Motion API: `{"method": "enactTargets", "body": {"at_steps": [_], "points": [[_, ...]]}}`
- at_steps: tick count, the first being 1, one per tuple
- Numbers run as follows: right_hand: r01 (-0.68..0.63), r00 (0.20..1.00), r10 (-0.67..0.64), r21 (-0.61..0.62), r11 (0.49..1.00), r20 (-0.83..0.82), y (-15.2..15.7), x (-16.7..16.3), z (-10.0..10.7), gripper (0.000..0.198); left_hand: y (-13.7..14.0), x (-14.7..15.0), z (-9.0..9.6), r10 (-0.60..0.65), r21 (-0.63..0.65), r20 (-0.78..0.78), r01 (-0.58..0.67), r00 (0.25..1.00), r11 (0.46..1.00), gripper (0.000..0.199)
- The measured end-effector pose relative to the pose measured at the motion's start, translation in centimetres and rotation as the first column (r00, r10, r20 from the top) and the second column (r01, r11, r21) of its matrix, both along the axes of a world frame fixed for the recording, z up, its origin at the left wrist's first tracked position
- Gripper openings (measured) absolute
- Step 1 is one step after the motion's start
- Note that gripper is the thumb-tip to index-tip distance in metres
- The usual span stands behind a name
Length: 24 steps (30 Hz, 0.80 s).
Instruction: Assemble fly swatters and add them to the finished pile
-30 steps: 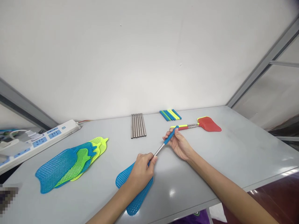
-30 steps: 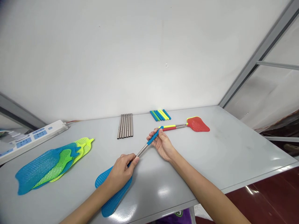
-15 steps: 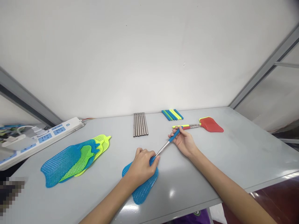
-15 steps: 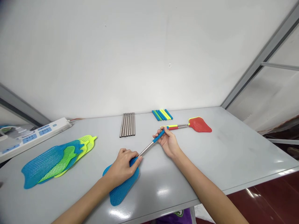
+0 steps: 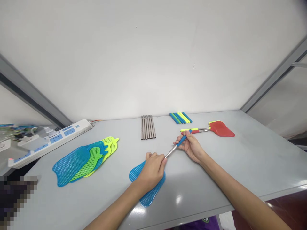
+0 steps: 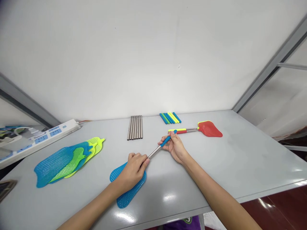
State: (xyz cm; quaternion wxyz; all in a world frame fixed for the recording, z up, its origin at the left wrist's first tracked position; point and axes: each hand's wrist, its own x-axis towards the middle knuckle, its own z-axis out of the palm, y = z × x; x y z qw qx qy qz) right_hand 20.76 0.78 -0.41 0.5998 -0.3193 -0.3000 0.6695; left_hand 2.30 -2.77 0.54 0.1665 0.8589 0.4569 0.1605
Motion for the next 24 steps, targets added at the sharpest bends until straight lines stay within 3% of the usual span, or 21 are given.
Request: {"method": "enactTargets", "body": {"at_steps": [9,19,24], "points": [[-0.021,0.999,0.021,0.005,1.0,-0.042,0.06,-0.36,0.2,0.018,0.34,-0.24,0.13,-0.005,-0.017,0.0,0.005,1.0,1.0,0.032],[-0.03,0.996,0.029,-0.019,0.999,-0.09,0.44,0.03,0.32,0.016,0.5,-0.24,0.51,-0.008,0.071,-0.063,0.013,0.998,0.997,0.033],[-0.013,0.994,0.013,-0.004,1.0,-0.112,0.79,0.42,0.0,0.013,0.69,-0.5,0.92,0.0,0.052,0.0,0.0,1.0,0.999,0.028]]}}
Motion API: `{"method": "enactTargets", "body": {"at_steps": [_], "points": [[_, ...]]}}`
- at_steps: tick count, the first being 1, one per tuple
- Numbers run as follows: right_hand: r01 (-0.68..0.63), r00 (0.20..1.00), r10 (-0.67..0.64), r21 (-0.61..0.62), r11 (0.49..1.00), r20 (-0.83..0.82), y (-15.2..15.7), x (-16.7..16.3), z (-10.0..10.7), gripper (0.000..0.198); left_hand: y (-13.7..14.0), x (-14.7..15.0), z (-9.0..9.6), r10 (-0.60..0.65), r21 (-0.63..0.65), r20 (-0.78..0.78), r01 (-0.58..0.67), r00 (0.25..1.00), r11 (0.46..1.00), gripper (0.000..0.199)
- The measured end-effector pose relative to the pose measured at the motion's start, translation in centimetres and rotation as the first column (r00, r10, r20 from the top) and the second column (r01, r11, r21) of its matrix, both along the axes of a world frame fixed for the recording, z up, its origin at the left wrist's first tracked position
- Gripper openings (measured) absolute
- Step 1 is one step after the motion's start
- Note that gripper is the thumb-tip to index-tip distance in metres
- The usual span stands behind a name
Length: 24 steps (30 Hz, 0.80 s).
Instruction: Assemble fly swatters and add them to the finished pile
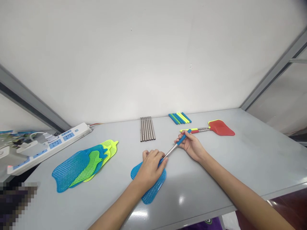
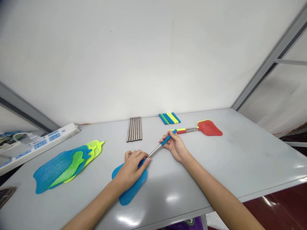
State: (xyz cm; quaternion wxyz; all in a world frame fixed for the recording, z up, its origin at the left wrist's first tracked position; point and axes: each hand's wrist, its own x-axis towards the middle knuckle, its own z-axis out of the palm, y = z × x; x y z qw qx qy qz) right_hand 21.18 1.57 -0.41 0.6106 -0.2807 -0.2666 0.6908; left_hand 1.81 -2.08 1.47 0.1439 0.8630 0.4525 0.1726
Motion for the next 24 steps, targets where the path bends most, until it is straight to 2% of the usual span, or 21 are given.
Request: {"method": "enactTargets", "body": {"at_steps": [5,9,12,14,15,16,17,18,20,21,22,24], "points": [[0.118,0.993,-0.118,0.036,0.992,-0.004,0.5,0.8,-0.4,0.011,0.2,-0.3,-0.2,0.041,0.021,0.051,-0.042,0.998,0.999,0.025],[0.22,0.974,-0.22,0.006,0.975,-0.056,1.1,1.9,-0.6,0.01,0.3,-0.3,-0.6,0.251,0.073,0.165,-0.266,0.954,0.961,0.041],[0.26,0.959,-0.262,-0.03,0.965,-0.104,1.4,2.5,-0.7,0.012,0.5,-0.3,-0.7,0.424,-0.015,0.357,-0.449,0.832,0.893,0.055],[0.273,0.951,-0.277,-0.047,0.961,-0.135,1.5,2.7,-0.7,0.012,0.8,-0.4,-0.6,0.526,-0.223,0.53,-0.489,0.666,0.843,0.064],[0.276,0.948,-0.282,-0.056,0.959,-0.15,1.4,2.7,-0.7,0.013,0.9,-0.4,-0.4,0.577,-0.372,0.605,-0.446,0.549,0.814,0.067],[0.276,0.945,-0.283,-0.064,0.959,-0.165,1.4,2.7,-0.7,0.013,1.0,-0.5,-0.1,0.63,-0.525,0.651,-0.349,0.424,0.776,0.067],[0.271,0.944,-0.28,-0.072,0.96,-0.177,1.4,2.7,-0.7,0.013,1.1,-0.5,0.1,0.68,-0.657,0.663,-0.192,0.312,0.729,0.065],[0.263,0.944,-0.273,-0.079,0.962,-0.184,1.4,2.8,-0.6,0.013,1.1,-0.5,0.4,0.727,-0.744,0.646,-0.02,0.233,0.668,0.058],[0.242,0.95,-0.253,-0.084,0.967,-0.184,1.4,2.8,-0.7,0.013,1.0,-0.5,0.8,0.8,-0.815,0.569,0.258,0.192,0.518,0.044],[0.233,0.953,-0.243,-0.08,0.969,-0.179,1.4,2.8,-0.7,0.012,0.8,-0.4,0.9,0.824,-0.827,0.533,0.325,0.194,0.458,0.04],[0.227,0.956,-0.237,-0.072,0.971,-0.173,1.4,2.8,-0.8,0.012,0.6,-0.3,1.0,0.839,-0.835,0.505,0.361,0.201,0.416,0.037],[0.231,0.957,-0.237,-0.054,0.971,-0.166,1.3,2.8,-0.8,0.012,0.1,0.0,0.8,0.852,-0.845,0.48,0.371,0.206,0.386,0.038]]}}
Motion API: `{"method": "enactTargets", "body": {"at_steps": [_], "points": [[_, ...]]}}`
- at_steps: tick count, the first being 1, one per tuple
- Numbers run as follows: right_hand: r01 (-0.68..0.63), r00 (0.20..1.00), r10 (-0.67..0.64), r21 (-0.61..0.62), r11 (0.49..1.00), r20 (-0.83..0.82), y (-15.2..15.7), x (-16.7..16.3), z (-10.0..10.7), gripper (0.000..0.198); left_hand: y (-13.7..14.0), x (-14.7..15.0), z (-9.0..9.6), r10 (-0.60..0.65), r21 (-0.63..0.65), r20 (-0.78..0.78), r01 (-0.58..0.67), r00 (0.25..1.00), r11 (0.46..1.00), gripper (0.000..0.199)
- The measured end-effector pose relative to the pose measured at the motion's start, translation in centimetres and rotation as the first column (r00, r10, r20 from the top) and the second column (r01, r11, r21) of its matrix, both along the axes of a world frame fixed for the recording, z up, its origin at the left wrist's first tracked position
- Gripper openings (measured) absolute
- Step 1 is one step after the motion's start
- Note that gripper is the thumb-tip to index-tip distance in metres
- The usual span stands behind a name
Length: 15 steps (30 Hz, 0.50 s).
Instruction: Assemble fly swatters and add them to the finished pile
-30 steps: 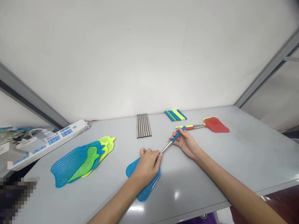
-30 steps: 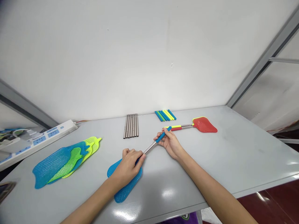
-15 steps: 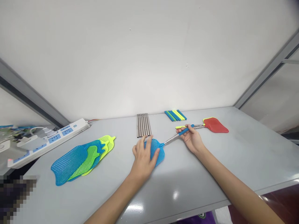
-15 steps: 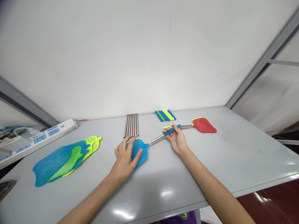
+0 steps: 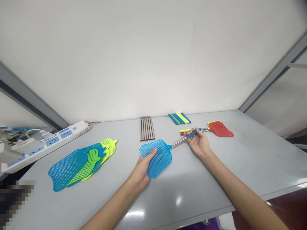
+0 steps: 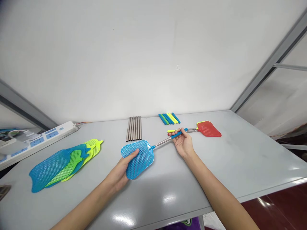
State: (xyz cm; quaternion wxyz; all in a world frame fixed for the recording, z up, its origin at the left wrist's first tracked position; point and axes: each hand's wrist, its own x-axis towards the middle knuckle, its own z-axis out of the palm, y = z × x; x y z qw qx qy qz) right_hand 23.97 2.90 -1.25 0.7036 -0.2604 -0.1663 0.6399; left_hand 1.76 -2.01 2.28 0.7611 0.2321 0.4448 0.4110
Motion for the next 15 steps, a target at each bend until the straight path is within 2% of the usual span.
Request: {"method": "enactTargets", "body": {"at_steps": [8,15], "points": [[0.053,0.998,-0.054,0.008,0.999,0.028,-0.1,-0.4,-0.2,0.018,-1.7,1.2,-1.3,0.025,0.082,-0.02,-0.024,0.999,0.996,0.037],[0.102,0.993,-0.104,0.03,0.994,0.05,-0.3,-0.8,-0.6,0.022,-1.5,1.2,-1.5,0.095,0.049,-0.043,-0.093,0.995,0.994,0.039]]}}
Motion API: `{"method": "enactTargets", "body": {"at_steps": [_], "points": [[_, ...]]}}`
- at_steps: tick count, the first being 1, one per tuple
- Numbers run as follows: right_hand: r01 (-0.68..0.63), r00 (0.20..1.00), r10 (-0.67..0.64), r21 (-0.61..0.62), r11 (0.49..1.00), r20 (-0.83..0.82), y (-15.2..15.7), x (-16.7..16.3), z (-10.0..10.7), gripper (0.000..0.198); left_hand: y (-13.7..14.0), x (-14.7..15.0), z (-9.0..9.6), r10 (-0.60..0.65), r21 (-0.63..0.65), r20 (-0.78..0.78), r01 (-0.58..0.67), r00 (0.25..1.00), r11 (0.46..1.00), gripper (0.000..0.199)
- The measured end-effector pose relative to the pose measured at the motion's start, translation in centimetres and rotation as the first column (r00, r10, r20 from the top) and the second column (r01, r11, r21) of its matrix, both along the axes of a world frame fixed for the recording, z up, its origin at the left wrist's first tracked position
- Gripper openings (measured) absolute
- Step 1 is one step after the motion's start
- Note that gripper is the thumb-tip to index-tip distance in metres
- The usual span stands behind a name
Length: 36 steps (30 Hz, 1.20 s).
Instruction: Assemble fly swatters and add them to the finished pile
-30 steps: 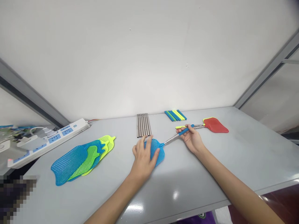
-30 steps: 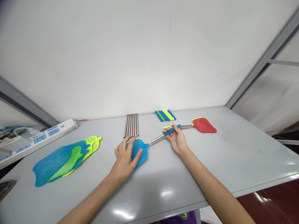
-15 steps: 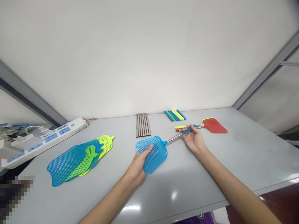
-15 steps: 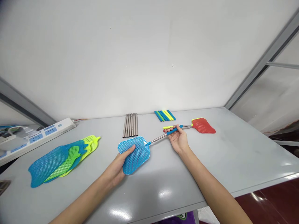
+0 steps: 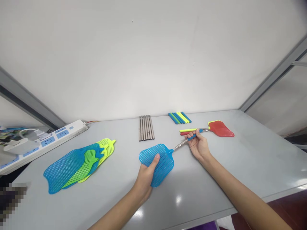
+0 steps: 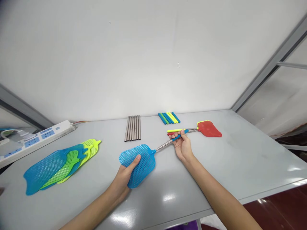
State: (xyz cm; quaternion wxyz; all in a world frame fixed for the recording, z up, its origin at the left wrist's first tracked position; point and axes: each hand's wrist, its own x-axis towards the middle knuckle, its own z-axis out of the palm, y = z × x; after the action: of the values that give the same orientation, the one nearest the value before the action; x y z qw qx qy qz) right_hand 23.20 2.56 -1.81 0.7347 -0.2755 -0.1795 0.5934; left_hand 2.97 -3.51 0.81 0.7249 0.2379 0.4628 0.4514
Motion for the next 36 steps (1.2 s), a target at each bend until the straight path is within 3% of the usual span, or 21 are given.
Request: {"method": "enactTargets", "body": {"at_steps": [13,19,23,26,30,33,36], "points": [[0.031,0.999,-0.031,-0.018,0.999,-0.016,-0.2,-0.6,0.3,0.024,0.3,-0.1,0.3,0.021,-0.047,-0.071,-0.024,0.997,0.999,0.039],[-0.027,0.999,0.026,-0.044,0.999,-0.03,0.1,-0.6,0.5,0.022,0.6,-0.6,1.4,-0.038,-0.064,0.018,0.039,0.999,0.997,0.037],[-0.095,0.995,0.097,-0.123,0.988,0.012,0.3,-0.1,0.8,0.019,1.1,-1.4,2.6,-0.048,-0.039,0.14,0.054,0.989,0.998,0.037],[-0.054,0.998,0.06,-0.148,0.988,0.035,0.3,0.7,1.1,0.019,1.6,-2.1,3.5,0.011,-0.04,0.197,-0.003,0.98,0.999,0.031],[-0.001,0.997,0.006,-0.063,0.998,0.082,0.3,1.7,1.3,0.025,2.0,-2.8,4.1,0.032,0.026,0.287,-0.042,0.957,0.999,0.029],[-0.129,0.978,0.131,-0.023,0.991,0.163,0.1,1.4,1.4,0.036,2.0,-3.1,4.1,0.004,0.092,0.345,-0.037,0.939,0.995,0.031],[-0.299,0.923,0.303,-0.051,0.953,0.236,-0.5,0.2,1.6,0.039,1.7,-3.2,4.1,-0.063,0.169,0.38,-0.003,0.923,0.986,0.034]]}}
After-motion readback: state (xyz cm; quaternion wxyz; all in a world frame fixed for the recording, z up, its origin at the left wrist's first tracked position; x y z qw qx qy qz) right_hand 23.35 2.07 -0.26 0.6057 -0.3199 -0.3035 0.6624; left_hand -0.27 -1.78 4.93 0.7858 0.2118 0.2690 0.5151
